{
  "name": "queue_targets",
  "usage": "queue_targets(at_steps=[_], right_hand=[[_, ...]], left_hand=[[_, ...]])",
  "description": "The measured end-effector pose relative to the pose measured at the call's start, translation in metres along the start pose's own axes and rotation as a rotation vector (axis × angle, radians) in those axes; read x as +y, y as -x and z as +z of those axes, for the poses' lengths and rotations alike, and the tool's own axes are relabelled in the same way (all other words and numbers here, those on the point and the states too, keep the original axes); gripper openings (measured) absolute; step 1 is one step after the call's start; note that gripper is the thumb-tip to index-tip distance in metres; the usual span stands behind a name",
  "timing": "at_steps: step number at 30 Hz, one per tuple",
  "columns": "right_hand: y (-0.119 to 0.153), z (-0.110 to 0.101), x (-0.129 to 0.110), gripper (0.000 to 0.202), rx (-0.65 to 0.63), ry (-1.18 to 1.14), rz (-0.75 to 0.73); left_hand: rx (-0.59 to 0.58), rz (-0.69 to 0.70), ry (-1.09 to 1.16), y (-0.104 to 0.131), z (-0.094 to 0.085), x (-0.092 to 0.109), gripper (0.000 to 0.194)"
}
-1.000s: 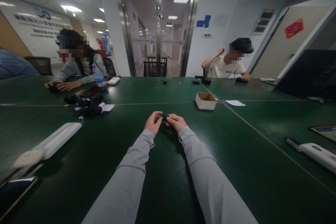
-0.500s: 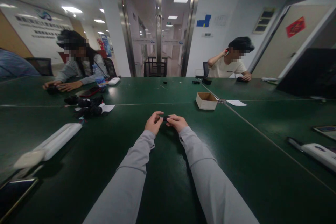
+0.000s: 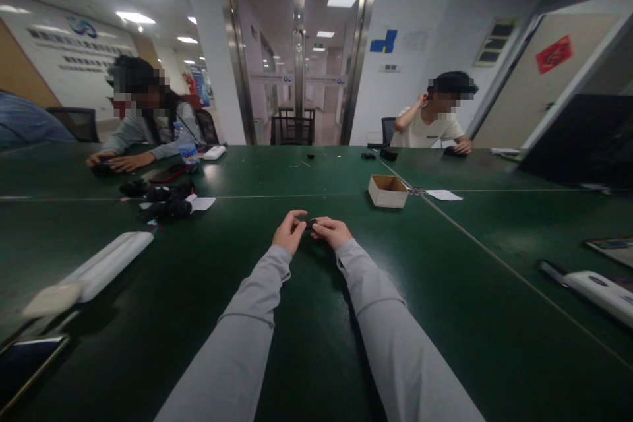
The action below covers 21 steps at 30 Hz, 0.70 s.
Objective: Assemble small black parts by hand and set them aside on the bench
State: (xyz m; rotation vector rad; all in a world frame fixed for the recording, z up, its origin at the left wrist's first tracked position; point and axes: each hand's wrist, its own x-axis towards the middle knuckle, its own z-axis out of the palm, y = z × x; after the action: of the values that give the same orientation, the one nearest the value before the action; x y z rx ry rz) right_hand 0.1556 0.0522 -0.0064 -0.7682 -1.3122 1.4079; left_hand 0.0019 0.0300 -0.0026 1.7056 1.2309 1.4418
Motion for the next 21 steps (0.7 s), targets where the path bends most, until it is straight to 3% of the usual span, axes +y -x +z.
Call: queue_targets(at_steps=[15,18,21], right_hand=[[-0.003,-0.001,0.005,0.041,0.091,-0.078,0.046],[-0.003,-0.001,0.005,0.041,0.1,-0.072,0.036],[-0.002,0.0,0.004,0.041,0.077,-0.041,0.033]], left_hand=[[0.012,0.026,-0.056,0.004,-0.002,0.014,0.037],[0.007,-0.085,0.046,0.003,-0.002,0.015,0.043],[-0.006,-0.273,0.151,0.001,-0.002,0.012,0.035]])
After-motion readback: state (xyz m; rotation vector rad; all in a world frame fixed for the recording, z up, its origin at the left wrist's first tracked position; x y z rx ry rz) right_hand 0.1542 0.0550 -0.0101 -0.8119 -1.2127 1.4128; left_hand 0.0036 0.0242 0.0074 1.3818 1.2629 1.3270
